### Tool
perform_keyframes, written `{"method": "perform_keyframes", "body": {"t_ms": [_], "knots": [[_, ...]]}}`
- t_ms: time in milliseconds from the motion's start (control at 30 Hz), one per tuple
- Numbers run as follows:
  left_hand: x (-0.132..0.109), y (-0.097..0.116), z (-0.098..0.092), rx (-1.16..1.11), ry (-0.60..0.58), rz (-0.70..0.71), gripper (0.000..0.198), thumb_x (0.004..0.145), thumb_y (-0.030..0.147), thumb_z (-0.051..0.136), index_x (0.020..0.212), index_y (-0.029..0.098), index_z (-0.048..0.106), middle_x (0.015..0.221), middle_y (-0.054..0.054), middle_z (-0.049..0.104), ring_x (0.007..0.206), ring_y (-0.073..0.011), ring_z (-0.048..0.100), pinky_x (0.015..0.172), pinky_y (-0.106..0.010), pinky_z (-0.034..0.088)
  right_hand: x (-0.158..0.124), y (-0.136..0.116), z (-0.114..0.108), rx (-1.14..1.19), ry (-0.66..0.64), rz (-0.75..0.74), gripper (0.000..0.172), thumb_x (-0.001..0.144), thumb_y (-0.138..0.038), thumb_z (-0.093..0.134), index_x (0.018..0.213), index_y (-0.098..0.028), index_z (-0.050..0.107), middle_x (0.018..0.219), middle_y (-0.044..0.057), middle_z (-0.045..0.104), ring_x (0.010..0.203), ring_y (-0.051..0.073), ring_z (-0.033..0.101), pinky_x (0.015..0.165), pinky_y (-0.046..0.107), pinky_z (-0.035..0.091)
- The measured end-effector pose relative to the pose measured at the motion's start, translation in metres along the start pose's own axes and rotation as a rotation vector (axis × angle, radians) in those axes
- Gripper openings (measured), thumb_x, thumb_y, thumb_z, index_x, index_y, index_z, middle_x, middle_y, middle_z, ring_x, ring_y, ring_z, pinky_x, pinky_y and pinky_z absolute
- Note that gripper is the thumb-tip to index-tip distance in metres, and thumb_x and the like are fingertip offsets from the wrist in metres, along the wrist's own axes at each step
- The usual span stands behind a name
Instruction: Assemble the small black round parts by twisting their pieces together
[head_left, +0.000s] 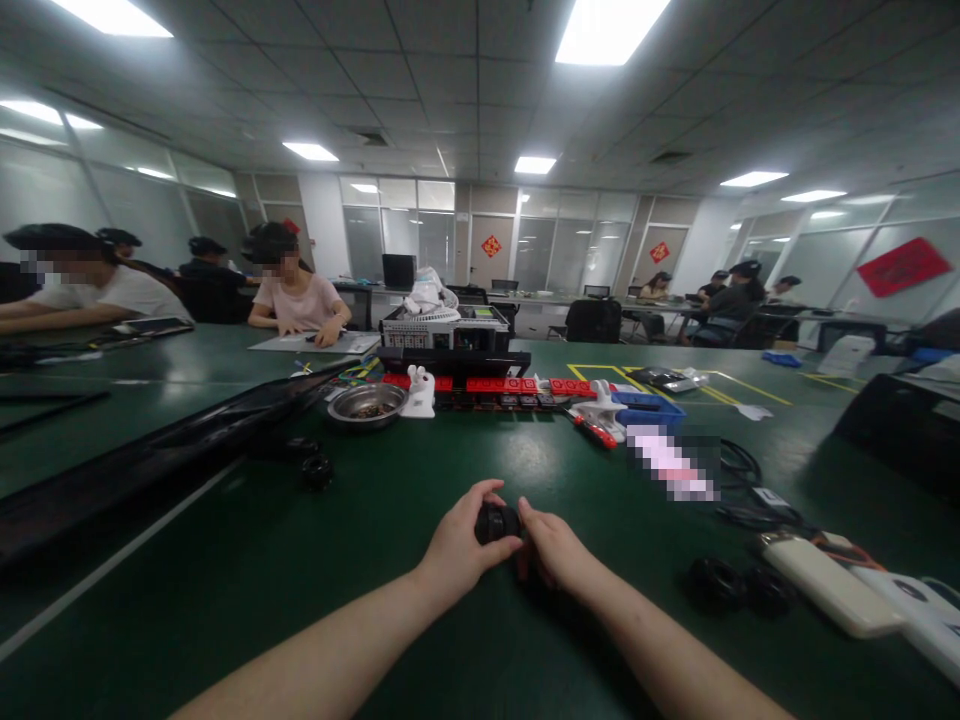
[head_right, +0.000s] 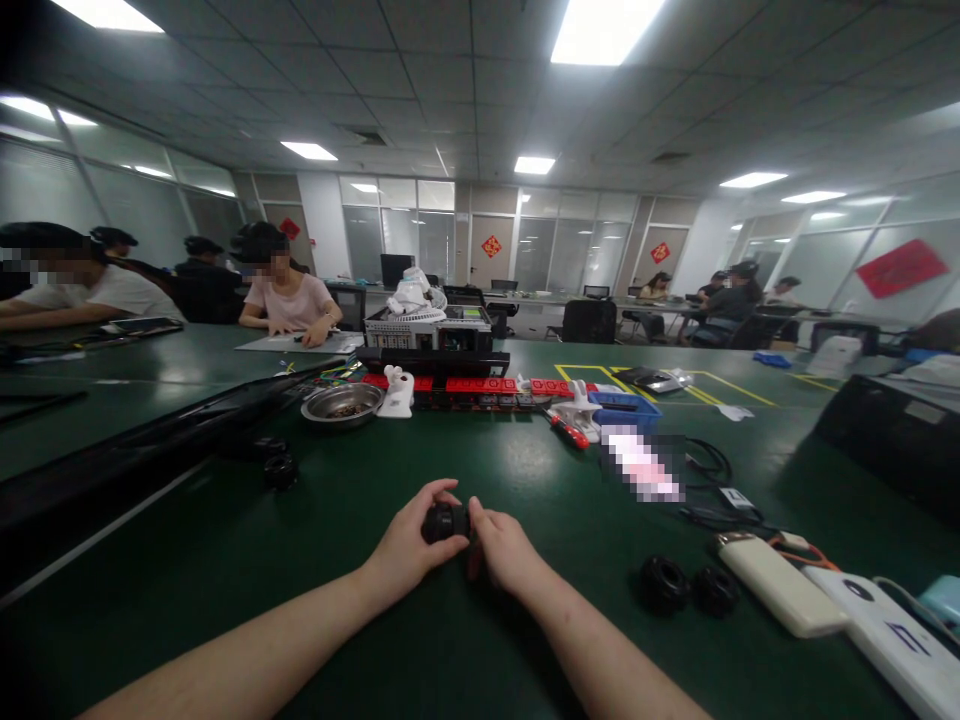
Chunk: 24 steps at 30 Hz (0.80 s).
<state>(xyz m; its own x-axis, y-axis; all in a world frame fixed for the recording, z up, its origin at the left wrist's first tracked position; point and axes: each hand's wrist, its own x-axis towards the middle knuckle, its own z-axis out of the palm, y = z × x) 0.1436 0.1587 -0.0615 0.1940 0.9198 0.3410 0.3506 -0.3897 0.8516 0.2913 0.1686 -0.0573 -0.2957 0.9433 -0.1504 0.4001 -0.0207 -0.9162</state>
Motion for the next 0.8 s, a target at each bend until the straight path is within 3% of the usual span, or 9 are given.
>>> {"method": "perform_keyframes", "body": {"t_ms": [100, 267, 367, 433, 567, 700, 800], "knots": [[-0.002, 0.0, 0.001, 0.05, -0.031, 0.073, 0.062, 0.059, 0.025, 0.066, 0.114, 0.024, 0.037, 0.097, -0.002, 0.052, 0.09, -0.0183, 0.049, 0.084, -0.034, 0.037, 0.004, 0.004, 0.0, 0.049, -0.036, -0.015, 0.047, 0.078, -0.054, 0.026, 0.067, -0.015, 0.048, 0.039, -0.005, 0.044, 0.026, 0.005, 0.032, 0.028, 0.017, 0.023], [0.001, -0.006, -0.001, -0.052, 0.001, -0.01, 0.061, 0.067, 0.037, 0.057, 0.12, 0.02, 0.03, 0.095, -0.004, 0.051, 0.089, -0.0184, 0.049, 0.083, -0.035, 0.038, 0.004, 0.005, 0.003, 0.099, -0.08, -0.113, 0.035, 0.074, -0.049, 0.039, 0.073, -0.015, 0.046, 0.054, -0.003, 0.05, 0.038, 0.007, 0.041, 0.034, 0.018, 0.032], [0.004, -0.009, -0.001, -0.242, 0.009, -0.177, 0.056, 0.074, 0.046, 0.043, 0.12, 0.02, 0.027, 0.096, -0.006, 0.05, 0.079, -0.0169, 0.054, 0.063, -0.03, 0.047, -0.004, -0.001, 0.005, -0.03, 0.017, -0.306, 0.024, 0.071, -0.033, 0.052, 0.087, -0.016, 0.05, 0.071, 0.001, 0.055, 0.06, 0.011, 0.051, 0.052, 0.023, 0.041], [0.006, -0.01, 0.0, -0.34, -0.033, -0.279, 0.057, 0.073, 0.049, 0.043, 0.119, 0.02, 0.026, 0.091, -0.006, 0.052, 0.064, -0.0145, 0.056, 0.047, -0.025, 0.046, -0.01, -0.006, 0.005, -0.143, 0.11, -0.397, 0.029, 0.067, -0.022, 0.056, 0.096, -0.019, 0.049, 0.083, 0.002, 0.056, 0.071, 0.013, 0.051, 0.062, 0.024, 0.041], [0.006, -0.011, 0.004, -0.356, -0.086, -0.327, 0.05, 0.07, 0.047, 0.048, 0.108, 0.018, 0.035, 0.071, -0.001, 0.054, 0.042, -0.0092, 0.051, 0.037, -0.021, 0.04, -0.014, -0.009, 0.004, -0.213, 0.165, -0.427, 0.039, 0.064, -0.02, 0.06, 0.1, -0.02, 0.046, 0.092, 0.002, 0.054, 0.074, 0.014, 0.051, 0.065, 0.025, 0.04], [0.004, -0.007, 0.003, -0.313, -0.073, -0.259, 0.045, 0.068, 0.043, 0.053, 0.103, 0.019, 0.04, 0.078, -0.001, 0.053, 0.05, -0.0102, 0.052, 0.044, -0.022, 0.042, -0.006, -0.001, 0.003, -0.079, 0.216, -0.332, 0.029, 0.078, -0.043, 0.039, 0.088, -0.017, 0.049, 0.072, 0.001, 0.054, 0.065, 0.013, 0.05, 0.061, 0.025, 0.039], [0.001, -0.001, -0.001, -0.182, -0.082, -0.116, 0.051, 0.059, 0.035, 0.065, 0.103, 0.02, 0.044, 0.084, -0.002, 0.054, 0.073, -0.0157, 0.055, 0.066, -0.028, 0.044, 0.001, 0.005, 0.0, -0.027, 0.24, -0.202, 0.051, 0.082, -0.052, 0.017, 0.065, -0.016, 0.049, 0.05, -0.001, 0.045, 0.049, 0.012, 0.045, 0.051, 0.024, 0.036]]}}
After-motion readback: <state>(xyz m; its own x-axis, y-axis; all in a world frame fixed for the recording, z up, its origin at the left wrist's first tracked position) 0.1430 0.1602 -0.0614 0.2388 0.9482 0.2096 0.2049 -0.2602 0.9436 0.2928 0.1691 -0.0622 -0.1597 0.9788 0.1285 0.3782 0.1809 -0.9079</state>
